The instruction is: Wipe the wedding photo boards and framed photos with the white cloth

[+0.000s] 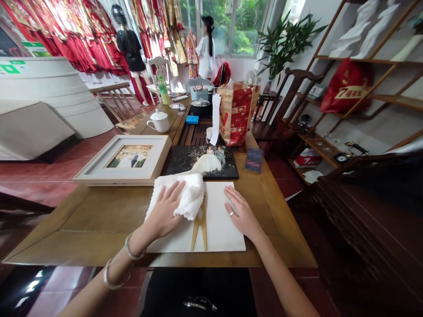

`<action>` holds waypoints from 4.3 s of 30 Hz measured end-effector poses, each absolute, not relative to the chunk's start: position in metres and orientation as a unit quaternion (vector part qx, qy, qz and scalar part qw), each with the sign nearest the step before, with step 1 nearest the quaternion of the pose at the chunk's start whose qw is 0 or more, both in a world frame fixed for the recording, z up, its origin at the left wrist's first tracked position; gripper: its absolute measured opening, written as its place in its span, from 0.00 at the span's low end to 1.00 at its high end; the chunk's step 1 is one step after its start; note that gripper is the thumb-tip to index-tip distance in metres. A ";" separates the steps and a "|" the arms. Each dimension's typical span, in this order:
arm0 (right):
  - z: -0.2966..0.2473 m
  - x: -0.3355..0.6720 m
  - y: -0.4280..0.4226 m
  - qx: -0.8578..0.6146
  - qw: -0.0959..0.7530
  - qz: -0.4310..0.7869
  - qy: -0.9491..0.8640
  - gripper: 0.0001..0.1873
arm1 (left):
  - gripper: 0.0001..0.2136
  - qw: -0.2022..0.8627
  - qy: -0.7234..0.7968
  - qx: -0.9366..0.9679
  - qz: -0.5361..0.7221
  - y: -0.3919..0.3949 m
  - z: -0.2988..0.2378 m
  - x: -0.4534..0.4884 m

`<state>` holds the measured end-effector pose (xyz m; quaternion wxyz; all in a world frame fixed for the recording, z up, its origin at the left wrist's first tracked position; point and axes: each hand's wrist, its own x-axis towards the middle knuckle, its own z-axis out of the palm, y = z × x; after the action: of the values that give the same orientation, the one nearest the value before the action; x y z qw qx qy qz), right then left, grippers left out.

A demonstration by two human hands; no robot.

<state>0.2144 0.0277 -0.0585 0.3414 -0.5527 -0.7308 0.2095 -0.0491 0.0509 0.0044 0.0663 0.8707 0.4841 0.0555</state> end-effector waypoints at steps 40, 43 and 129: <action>-0.063 0.217 0.028 -0.556 0.328 0.188 -0.740 0.24 | 0.41 0.101 0.460 0.882 -0.021 -0.015 0.012 -0.080; -0.061 0.216 0.028 -0.558 0.326 0.189 -0.739 0.24 | 0.32 0.078 0.483 0.872 -0.021 0.024 0.017 -0.068; -0.060 0.214 0.024 -0.553 0.331 0.186 -0.741 0.24 | 0.44 0.137 0.431 0.891 -0.040 -0.009 0.018 -0.017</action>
<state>0.2144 0.0244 -0.0595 0.3310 -0.5533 -0.7415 0.1857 -0.0171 -0.0087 0.0178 0.1373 0.8909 0.4312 -0.0396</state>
